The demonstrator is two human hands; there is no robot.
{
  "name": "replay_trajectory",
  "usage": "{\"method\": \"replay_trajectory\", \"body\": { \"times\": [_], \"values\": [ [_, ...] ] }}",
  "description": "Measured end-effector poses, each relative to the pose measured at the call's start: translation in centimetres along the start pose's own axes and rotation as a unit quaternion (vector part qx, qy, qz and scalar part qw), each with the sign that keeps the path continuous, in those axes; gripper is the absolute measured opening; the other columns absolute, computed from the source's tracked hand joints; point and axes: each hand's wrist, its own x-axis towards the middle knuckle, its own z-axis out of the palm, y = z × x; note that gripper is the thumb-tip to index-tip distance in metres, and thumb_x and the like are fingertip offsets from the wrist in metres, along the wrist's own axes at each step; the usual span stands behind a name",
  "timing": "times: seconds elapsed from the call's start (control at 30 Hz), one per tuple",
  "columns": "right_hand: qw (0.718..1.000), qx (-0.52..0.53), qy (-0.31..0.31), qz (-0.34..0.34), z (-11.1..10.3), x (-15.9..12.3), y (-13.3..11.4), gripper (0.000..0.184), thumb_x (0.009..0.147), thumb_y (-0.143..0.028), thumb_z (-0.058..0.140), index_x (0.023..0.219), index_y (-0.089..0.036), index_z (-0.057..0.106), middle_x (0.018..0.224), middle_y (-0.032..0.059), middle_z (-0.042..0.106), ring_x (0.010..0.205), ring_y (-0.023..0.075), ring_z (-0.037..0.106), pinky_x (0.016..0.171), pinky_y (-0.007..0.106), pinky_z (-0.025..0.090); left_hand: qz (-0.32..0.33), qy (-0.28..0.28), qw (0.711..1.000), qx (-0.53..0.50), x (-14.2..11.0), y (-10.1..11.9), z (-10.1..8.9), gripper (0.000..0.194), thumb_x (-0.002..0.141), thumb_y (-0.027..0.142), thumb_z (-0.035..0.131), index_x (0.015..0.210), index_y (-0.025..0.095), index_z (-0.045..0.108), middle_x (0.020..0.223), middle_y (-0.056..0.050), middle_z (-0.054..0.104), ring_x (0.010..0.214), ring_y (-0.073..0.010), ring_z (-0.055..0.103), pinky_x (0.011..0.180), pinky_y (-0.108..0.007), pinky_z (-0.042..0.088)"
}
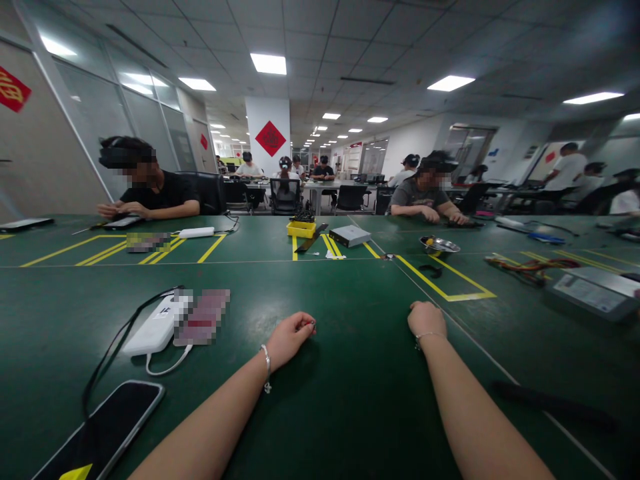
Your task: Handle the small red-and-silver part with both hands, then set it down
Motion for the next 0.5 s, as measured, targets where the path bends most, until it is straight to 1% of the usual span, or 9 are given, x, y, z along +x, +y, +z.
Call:
{"method": "replay_trajectory", "body": {
  "times": [0.07, 0.17, 0.23, 0.27, 0.3, 0.33, 0.43, 0.47, 0.5],
  "values": [
    [0.999, 0.034, 0.014, -0.009, -0.1, -0.2, -0.6, 0.028, 0.070, -0.014, 0.040, 0.085, -0.015, 0.063, 0.089, 0.0141, 0.057, 0.079, 0.0206, 0.055, 0.068, 0.032, 0.040, 0.005, 0.001, 1.000, 0.017, 0.0, 0.2, -0.1, 0.020, 0.075, 0.032, 0.043, 0.082, 0.018, 0.054, 0.073, -0.001, 0.061, 0.067, -0.0122, 0.054, 0.064, -0.023, 0.040],
    [0.990, 0.125, 0.036, -0.044, -0.4, -0.7, -2.2, 0.022, 0.068, -0.016, 0.044, 0.079, -0.016, 0.064, 0.089, 0.0097, 0.056, 0.075, 0.0160, 0.055, 0.068, 0.028, 0.040, 0.012, 0.004, 0.999, 0.041, -0.1, 0.5, -0.2, 0.020, 0.075, 0.032, 0.042, 0.082, 0.018, 0.055, 0.072, 0.000, 0.059, 0.067, -0.0122, 0.052, 0.064, -0.023, 0.040],
    [0.976, 0.209, 0.016, -0.064, -0.6, -1.2, -3.6, 0.019, 0.068, -0.019, 0.047, 0.077, -0.018, 0.063, 0.086, 0.0062, 0.058, 0.073, 0.0142, 0.055, 0.066, 0.026, 0.041, 0.014, 0.007, 0.999, 0.050, -0.1, 0.6, -0.3, 0.019, 0.075, 0.031, 0.042, 0.083, 0.019, 0.056, 0.072, 0.000, 0.058, 0.067, -0.0120, 0.051, 0.064, -0.023, 0.039],
    [0.964, 0.257, -0.009, -0.070, -0.7, -1.6, -4.4, 0.017, 0.068, -0.021, 0.049, 0.077, -0.019, 0.063, 0.083, 0.0047, 0.059, 0.071, 0.0138, 0.055, 0.064, 0.026, 0.041, 0.013, 0.009, 0.999, 0.050, -0.1, 0.7, -0.3, 0.019, 0.075, 0.030, 0.043, 0.083, 0.019, 0.056, 0.072, 0.000, 0.057, 0.067, -0.0119, 0.051, 0.064, -0.023, 0.039],
    [0.946, 0.312, -0.042, -0.077, -0.7, -2.0, -5.2, 0.017, 0.067, -0.024, 0.050, 0.078, -0.019, 0.062, 0.079, 0.0036, 0.060, 0.068, 0.0134, 0.055, 0.063, 0.026, 0.041, 0.012, 0.010, 0.999, 0.048, -0.1, 0.7, -0.3, 0.018, 0.074, 0.029, 0.044, 0.083, 0.019, 0.056, 0.072, 0.001, 0.057, 0.067, -0.0117, 0.050, 0.064, -0.023, 0.039],
    [0.921, 0.372, -0.079, -0.084, -0.8, -2.5, -6.1, 0.017, 0.066, -0.025, 0.053, 0.079, -0.018, 0.062, 0.075, 0.0027, 0.060, 0.066, 0.0128, 0.055, 0.061, 0.026, 0.042, 0.010, 0.012, 0.999, 0.044, -0.1, 0.6, -0.2, 0.018, 0.073, 0.028, 0.045, 0.083, 0.018, 0.056, 0.072, 0.001, 0.056, 0.067, -0.0115, 0.050, 0.064, -0.023, 0.039],
    [0.821, 0.532, -0.180, -0.109, -0.8, -4.2, -8.6, 0.022, 0.061, -0.027, 0.060, 0.080, -0.016, 0.059, 0.069, 0.0011, 0.060, 0.059, 0.0106, 0.053, 0.057, 0.025, 0.042, 0.007, 0.017, 0.999, 0.030, 0.0, 0.4, -0.2, 0.016, 0.070, 0.024, 0.050, 0.083, 0.017, 0.057, 0.070, 0.001, 0.055, 0.065, -0.0107, 0.049, 0.064, -0.022, 0.039],
    [0.791, 0.567, -0.202, -0.112, -0.8, -4.9, -9.3, 0.023, 0.060, -0.027, 0.062, 0.078, -0.015, 0.058, 0.067, 0.0006, 0.059, 0.057, 0.0097, 0.052, 0.056, 0.024, 0.041, 0.008, 0.018, 0.999, 0.025, 0.1, 0.4, -0.1, 0.016, 0.069, 0.023, 0.051, 0.083, 0.017, 0.057, 0.069, 0.001, 0.055, 0.065, -0.0106, 0.049, 0.063, -0.022, 0.039],
    [0.767, 0.593, -0.219, -0.108, -0.8, -5.5, -10.1, 0.022, 0.058, -0.028, 0.064, 0.075, -0.015, 0.057, 0.065, 0.0000, 0.058, 0.055, 0.0090, 0.051, 0.054, 0.024, 0.040, 0.012, 0.020, 1.000, 0.020, 0.1, 0.3, -0.1, 0.017, 0.068, 0.023, 0.052, 0.083, 0.017, 0.057, 0.070, 0.001, 0.055, 0.065, -0.0105, 0.049, 0.063, -0.022, 0.039]
  ]
}}
